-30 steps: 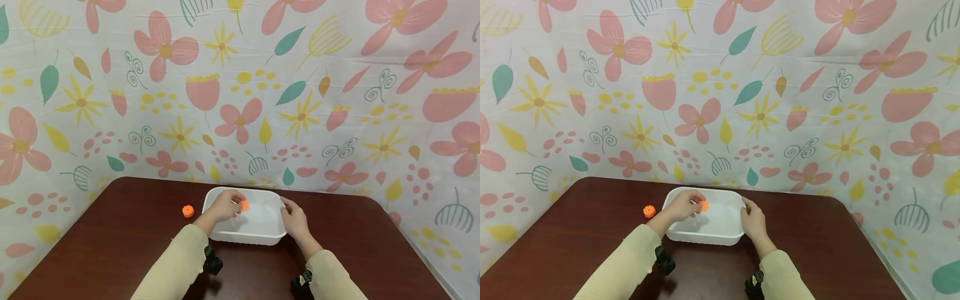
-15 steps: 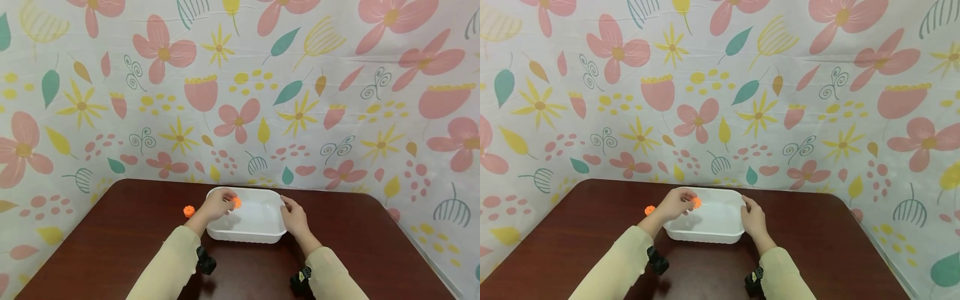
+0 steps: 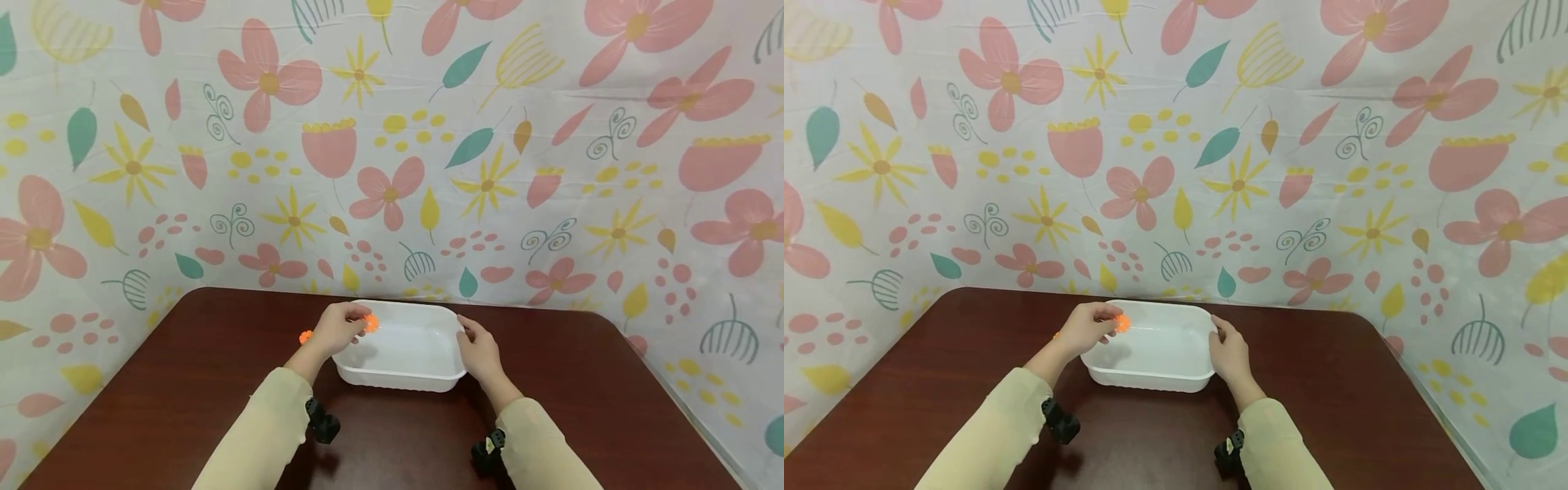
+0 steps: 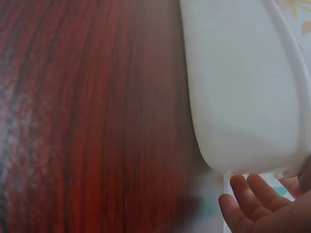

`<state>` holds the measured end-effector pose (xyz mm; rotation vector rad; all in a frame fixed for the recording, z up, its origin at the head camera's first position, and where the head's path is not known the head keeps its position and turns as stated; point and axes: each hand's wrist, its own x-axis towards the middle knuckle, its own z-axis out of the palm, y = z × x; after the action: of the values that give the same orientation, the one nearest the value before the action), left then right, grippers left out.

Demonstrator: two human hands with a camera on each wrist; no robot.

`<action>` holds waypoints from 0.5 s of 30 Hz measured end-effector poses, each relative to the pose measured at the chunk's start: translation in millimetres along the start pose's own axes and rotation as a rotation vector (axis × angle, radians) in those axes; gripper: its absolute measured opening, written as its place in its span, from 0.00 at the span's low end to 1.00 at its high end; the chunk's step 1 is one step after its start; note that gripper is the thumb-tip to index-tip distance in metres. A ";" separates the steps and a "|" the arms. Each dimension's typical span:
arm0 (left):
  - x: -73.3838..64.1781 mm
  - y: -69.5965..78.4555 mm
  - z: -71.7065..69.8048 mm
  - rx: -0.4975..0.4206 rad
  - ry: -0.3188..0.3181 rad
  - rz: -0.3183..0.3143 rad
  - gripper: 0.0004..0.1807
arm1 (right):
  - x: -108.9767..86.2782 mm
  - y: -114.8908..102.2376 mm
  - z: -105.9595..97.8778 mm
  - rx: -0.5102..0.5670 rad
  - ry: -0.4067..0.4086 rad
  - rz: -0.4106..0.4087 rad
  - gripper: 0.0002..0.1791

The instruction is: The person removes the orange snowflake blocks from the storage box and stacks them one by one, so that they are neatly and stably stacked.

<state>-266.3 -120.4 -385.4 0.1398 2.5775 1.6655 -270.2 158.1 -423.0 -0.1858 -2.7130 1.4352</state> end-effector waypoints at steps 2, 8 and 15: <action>0.1 -2.0 -2.0 -0.004 0.013 0.000 0.12 | 0.9 0.9 0.2 -0.006 0.005 -0.004 0.23; -2.5 -6.8 -6.0 -0.020 0.041 -0.023 0.10 | -1.5 5.8 -0.5 -0.002 -0.007 -0.003 0.23; -4.3 -9.2 -14.3 -0.042 0.075 -0.025 0.10 | -5.1 8.0 -1.2 0.004 0.008 -0.007 0.23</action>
<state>-263.9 -137.5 -387.9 0.0429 2.5840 1.7474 -264.3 162.8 -428.9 -0.1810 -2.7015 1.4355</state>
